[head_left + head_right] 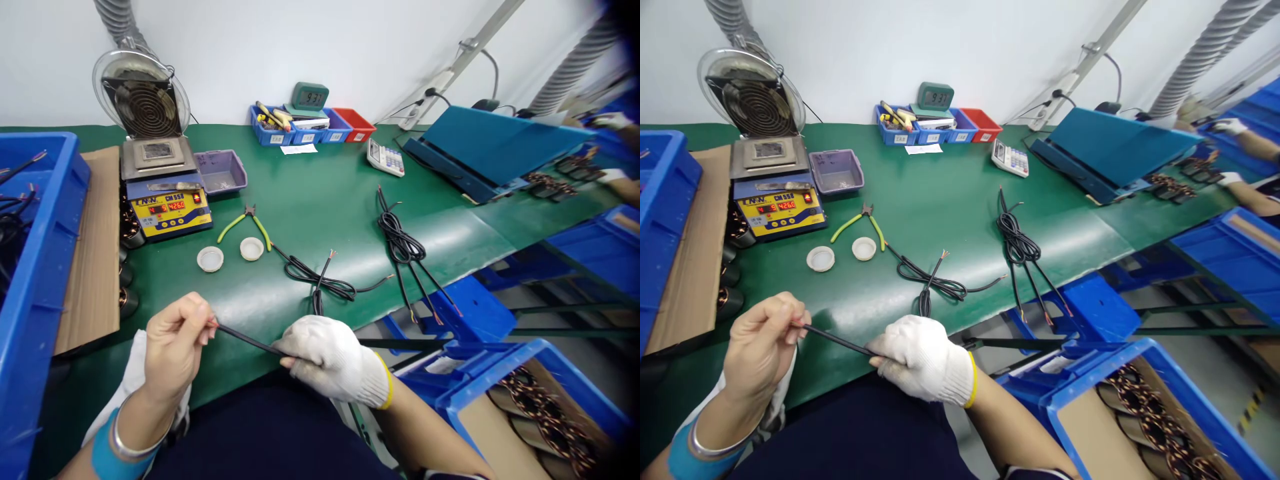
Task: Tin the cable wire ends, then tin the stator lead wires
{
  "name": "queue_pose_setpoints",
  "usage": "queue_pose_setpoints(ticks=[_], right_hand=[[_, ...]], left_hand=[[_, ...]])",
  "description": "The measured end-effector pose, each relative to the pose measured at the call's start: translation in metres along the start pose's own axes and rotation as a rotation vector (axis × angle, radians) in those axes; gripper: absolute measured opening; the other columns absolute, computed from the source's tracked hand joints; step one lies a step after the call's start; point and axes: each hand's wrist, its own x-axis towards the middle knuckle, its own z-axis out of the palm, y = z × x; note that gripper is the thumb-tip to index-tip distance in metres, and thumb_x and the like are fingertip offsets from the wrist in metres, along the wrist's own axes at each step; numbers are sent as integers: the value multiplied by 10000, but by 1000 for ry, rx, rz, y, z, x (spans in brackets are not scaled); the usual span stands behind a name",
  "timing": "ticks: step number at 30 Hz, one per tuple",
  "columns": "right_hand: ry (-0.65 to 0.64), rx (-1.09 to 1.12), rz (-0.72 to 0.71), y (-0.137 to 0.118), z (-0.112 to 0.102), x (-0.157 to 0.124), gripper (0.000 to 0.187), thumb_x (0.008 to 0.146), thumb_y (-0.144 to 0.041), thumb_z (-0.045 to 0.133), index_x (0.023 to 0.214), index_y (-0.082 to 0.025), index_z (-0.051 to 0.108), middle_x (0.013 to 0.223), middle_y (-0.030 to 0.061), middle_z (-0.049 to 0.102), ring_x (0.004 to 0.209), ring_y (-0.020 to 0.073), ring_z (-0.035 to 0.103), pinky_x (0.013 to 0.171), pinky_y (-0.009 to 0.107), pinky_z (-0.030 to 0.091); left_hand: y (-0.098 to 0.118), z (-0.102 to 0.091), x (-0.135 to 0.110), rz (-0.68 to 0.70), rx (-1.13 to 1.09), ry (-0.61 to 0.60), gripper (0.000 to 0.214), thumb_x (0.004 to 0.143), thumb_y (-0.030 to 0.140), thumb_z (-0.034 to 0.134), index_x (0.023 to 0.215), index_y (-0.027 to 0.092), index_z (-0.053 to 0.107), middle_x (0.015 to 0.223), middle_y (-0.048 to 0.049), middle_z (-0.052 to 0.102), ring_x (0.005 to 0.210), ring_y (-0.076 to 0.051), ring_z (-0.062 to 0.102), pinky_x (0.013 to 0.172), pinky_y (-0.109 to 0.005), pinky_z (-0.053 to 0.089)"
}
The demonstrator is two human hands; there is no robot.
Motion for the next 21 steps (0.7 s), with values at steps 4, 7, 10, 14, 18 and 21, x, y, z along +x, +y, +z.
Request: queue_pose_setpoints(ticks=[4,7,10,14,18,21], right_hand=[[9,24,31,7,1,-8,281,918,-310,402,952,-173,644,760,55,648,739,130,604,722,236,451],[23,55,62,10,1,-13,277,912,-304,411,946,-166,649,758,54,655,732,130,609,711,235,458],[42,71,55,9,1,-12,256,898,-293,437,948,-168,655,767,46,663,736,132,616,711,236,461],[48,51,53,8,4,-11,228,887,-278,461,952,-178,656,776,33,667,731,130,620,701,236,457],[37,44,55,8,5,-13,220,881,-281,469,937,-180,655,770,34,665,732,130,621,695,233,455],[69,40,83,8,4,-16,217,882,-284,466,907,-174,651,756,36,665,714,129,616,680,233,454]], left_hand=[[9,-13,15,195,-36,237,352,824,261,588,496,155,518,473,40,451,375,-55,351,410,-217,327],[4,-16,14,102,79,43,260,804,373,610,646,167,614,588,7,547,455,-95,481,436,-240,388],[-4,-10,3,-137,204,-230,220,749,338,681,895,176,653,719,-25,613,517,-109,538,461,-236,429],[-4,-5,-3,-156,263,-297,110,783,220,643,689,165,635,612,1,553,476,-84,500,446,-217,406],[4,-10,8,-28,100,16,241,762,184,663,559,167,535,509,48,477,416,-47,415,425,-180,371],[5,-12,13,1,-35,151,244,731,249,695,573,166,530,510,56,495,379,-36,393,402,-173,376]])
